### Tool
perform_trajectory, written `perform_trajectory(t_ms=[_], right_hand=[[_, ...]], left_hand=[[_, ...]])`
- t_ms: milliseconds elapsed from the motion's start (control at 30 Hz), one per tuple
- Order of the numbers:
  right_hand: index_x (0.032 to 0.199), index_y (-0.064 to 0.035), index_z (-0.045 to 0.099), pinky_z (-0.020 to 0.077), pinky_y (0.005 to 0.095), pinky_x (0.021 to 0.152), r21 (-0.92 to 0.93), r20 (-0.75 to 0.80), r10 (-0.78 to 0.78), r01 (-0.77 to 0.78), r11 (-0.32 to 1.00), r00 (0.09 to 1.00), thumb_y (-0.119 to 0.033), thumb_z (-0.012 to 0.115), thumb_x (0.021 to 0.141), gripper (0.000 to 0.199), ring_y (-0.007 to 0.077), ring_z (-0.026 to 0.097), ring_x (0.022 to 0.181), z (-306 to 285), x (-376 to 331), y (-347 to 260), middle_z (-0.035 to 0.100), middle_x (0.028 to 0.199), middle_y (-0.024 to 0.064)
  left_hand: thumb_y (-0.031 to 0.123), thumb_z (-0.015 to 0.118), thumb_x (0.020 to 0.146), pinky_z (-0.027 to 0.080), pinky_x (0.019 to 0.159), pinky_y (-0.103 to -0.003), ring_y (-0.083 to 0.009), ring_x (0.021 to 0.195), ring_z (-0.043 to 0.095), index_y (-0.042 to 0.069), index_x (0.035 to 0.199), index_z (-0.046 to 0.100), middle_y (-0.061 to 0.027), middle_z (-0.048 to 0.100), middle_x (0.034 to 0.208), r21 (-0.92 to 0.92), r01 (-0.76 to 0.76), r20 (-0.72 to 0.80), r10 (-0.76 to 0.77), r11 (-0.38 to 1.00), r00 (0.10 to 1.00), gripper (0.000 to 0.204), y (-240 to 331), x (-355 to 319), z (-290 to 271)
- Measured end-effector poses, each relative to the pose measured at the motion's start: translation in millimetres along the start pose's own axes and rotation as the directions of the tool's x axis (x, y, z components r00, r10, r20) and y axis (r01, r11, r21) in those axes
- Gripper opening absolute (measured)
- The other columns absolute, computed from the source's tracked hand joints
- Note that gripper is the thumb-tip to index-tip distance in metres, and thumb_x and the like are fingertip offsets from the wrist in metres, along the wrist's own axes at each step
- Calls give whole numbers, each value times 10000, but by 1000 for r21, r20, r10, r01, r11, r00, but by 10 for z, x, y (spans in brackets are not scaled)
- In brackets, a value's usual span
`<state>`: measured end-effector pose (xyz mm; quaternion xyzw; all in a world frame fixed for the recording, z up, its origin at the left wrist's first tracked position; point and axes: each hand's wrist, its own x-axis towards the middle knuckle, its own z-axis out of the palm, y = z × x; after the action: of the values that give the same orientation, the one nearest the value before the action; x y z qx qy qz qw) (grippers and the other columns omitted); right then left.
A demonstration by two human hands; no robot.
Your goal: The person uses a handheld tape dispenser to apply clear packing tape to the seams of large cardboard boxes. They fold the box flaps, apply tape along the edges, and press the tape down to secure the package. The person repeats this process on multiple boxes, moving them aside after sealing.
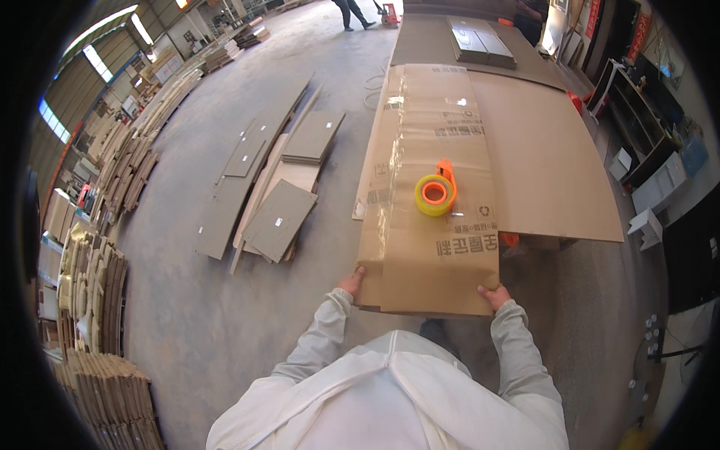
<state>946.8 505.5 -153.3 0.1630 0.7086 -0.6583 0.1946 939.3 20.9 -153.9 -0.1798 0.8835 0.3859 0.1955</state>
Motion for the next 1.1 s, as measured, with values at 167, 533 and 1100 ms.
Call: perform_trajectory(t_ms=[167,533,1100], right_hand=[[1255,2,631,548,354,821,-240,50,214,-196,951,976,-336,754,886,516,220,680,962,-77,-124,-296,712,1099,105],[1237,34,638,555,352,820,-251,-30,237,-237,939,971,-419,738,886,582,227,701,937,-17,-115,-336,716,1101,119],[1232,13,645,523,326,871,270,-229,98,-34,962,968,-317,757,888,490,185,669,1001,386,-138,26,702,1139,85]], left_hand=[[631,560,925,571,843,-505,-329,1077,669,5,1294,605,-171,685,1171,-408,291,378,-130,866,917,728,37,-127,-275],[405,717,908,578,878,-467,-271,1061,672,1,1267,597,-130,677,1183,-509,363,418,-144,781,897,555,34,-120,-350],[426,664,945,535,892,-355,-233,1014,676,-30,1246,615,-129,696,1135,-652,235,329,-11,720,944,549,-182,-32,-94]])
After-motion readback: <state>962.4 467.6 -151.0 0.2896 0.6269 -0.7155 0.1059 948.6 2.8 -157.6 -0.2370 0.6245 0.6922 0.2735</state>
